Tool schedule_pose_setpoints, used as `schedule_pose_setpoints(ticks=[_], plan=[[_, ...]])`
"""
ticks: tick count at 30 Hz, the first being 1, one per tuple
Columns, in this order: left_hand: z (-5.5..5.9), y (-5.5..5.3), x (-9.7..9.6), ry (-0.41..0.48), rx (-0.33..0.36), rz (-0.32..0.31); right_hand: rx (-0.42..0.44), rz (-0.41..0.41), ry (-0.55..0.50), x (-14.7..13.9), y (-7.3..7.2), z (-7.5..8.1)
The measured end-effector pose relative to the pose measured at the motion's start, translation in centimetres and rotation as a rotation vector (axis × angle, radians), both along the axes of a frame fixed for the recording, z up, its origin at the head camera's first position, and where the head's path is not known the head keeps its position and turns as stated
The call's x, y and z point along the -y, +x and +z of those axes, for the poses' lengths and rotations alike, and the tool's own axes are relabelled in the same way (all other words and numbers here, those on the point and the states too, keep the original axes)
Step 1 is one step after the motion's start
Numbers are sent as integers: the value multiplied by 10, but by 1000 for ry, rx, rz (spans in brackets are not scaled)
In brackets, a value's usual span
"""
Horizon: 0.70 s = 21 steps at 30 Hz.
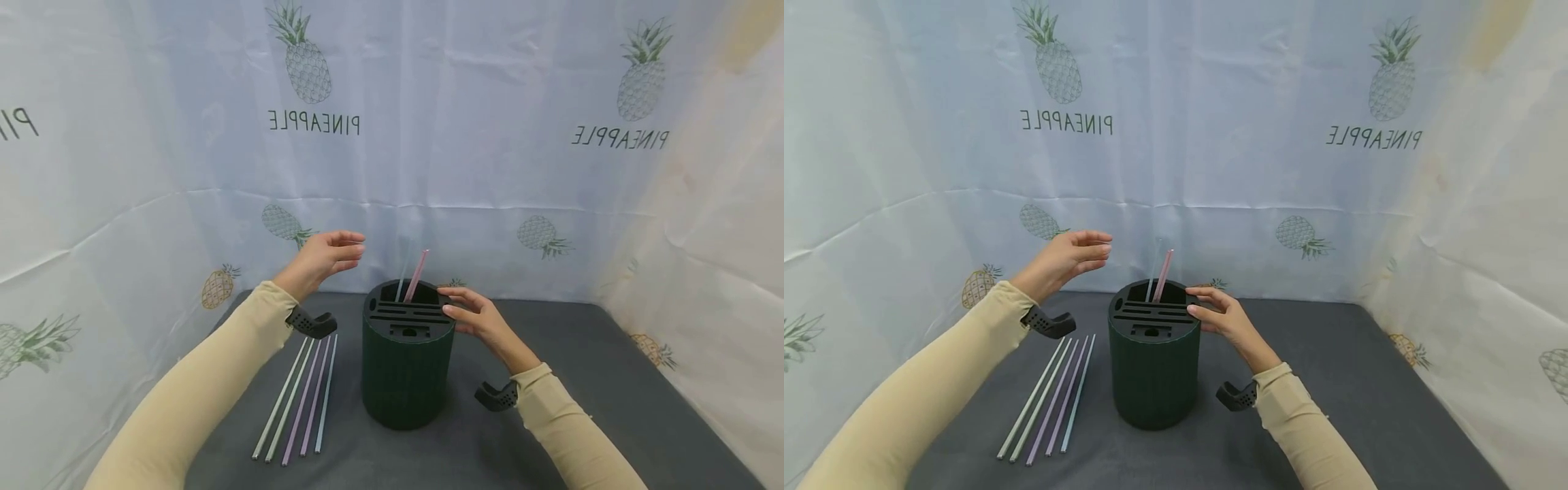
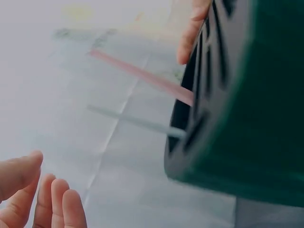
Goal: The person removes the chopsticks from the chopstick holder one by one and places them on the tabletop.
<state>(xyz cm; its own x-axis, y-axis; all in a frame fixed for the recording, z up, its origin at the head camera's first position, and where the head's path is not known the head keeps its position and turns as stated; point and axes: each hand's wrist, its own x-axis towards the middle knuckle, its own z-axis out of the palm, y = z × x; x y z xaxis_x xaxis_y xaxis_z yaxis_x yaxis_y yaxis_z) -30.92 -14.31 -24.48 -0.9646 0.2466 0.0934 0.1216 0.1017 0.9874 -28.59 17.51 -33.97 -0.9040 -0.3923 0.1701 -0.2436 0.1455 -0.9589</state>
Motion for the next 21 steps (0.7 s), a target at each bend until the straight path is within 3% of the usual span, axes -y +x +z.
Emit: schedule_pose_setpoints(ticks=[7,13,21], plan=[[13,-17,-38,-32,35,-45,2,1,-8,2,0,-2],[11,-26,-55,-57,108,-67,7,-5,-1,3,1,0],[5,-29,-68,-123,162,-108,13,-16,-6,2,1,1]])
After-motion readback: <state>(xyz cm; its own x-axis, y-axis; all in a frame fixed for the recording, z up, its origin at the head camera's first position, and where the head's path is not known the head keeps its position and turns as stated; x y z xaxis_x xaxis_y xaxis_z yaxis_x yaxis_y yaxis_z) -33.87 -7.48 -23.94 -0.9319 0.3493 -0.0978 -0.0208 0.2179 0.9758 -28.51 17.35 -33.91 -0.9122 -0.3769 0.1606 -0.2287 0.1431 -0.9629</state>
